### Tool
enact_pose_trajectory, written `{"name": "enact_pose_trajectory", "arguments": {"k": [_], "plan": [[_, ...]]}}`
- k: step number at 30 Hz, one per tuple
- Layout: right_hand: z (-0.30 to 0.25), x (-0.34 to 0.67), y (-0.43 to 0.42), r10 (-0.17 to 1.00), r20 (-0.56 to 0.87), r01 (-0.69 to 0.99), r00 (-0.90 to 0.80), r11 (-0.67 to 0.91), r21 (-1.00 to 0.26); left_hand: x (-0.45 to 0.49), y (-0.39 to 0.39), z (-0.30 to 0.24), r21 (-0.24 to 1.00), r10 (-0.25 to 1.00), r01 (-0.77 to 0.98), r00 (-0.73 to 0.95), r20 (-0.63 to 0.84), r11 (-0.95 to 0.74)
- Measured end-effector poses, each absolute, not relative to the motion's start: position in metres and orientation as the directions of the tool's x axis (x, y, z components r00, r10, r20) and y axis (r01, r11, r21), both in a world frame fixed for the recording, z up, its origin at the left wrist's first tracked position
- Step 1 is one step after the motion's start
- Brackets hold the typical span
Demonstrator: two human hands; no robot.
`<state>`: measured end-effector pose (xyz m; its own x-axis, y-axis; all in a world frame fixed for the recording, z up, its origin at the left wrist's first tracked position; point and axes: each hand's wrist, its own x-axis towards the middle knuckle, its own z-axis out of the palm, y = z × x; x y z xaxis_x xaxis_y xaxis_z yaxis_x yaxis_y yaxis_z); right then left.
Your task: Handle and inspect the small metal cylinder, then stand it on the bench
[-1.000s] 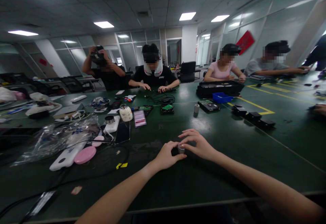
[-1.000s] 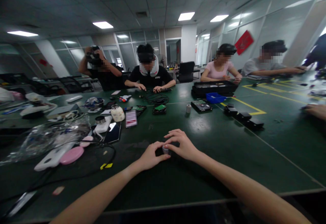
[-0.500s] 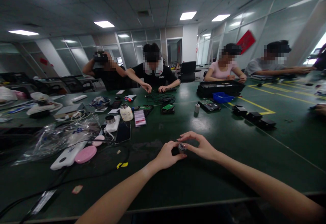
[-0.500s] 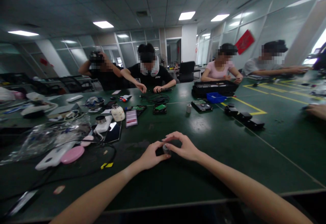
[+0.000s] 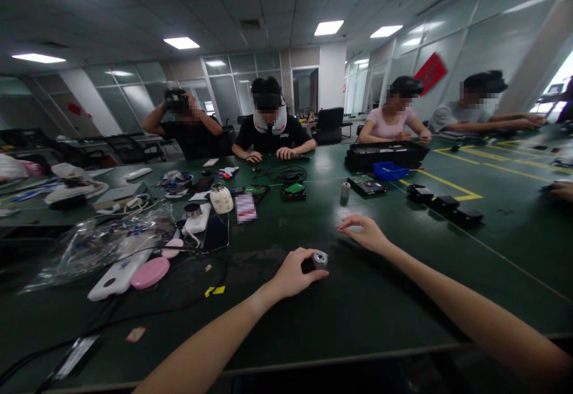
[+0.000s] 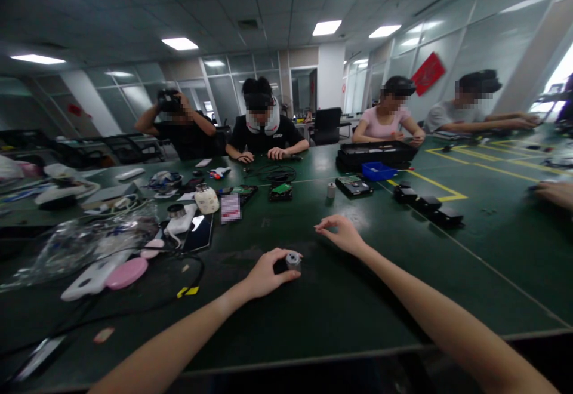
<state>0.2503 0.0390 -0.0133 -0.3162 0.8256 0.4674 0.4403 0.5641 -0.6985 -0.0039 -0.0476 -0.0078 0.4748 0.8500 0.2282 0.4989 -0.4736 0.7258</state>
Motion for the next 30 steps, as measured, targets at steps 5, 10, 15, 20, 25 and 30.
{"name": "enact_pose_trajectory", "arguments": {"k": [5, 10, 15, 20, 25, 30], "plan": [[-0.03, 0.268, 0.055, 0.831, 0.359, 0.456, -0.426, 0.54, -0.708, -0.004, -0.045, -0.013, 0.717, 0.844, 0.497, 0.476, 0.246, -0.489], [-0.028, 0.266, 0.052, 0.842, 0.381, 0.446, -0.383, 0.529, -0.722, -0.006, -0.044, -0.015, 0.721, 0.84, 0.486, 0.479, 0.254, -0.495], [-0.012, 0.238, 0.025, 0.83, 0.462, 0.352, -0.312, 0.553, -0.755, -0.006, -0.045, -0.014, 0.724, 0.839, 0.481, 0.481, 0.254, -0.494], [0.001, 0.202, -0.017, 0.733, 0.509, 0.193, -0.452, 0.637, -0.746, -0.005, -0.043, -0.02, 0.72, 0.855, 0.5, 0.451, 0.257, -0.481], [0.004, 0.193, -0.026, 0.69, 0.554, 0.208, -0.465, 0.693, -0.69, -0.005, -0.041, -0.023, 0.729, 0.853, 0.484, 0.447, 0.27, -0.484], [0.005, 0.195, -0.025, 0.691, 0.523, 0.226, -0.499, 0.687, -0.691, -0.004, -0.043, -0.021, 0.729, 0.863, 0.499, 0.434, 0.257, -0.468]]}}
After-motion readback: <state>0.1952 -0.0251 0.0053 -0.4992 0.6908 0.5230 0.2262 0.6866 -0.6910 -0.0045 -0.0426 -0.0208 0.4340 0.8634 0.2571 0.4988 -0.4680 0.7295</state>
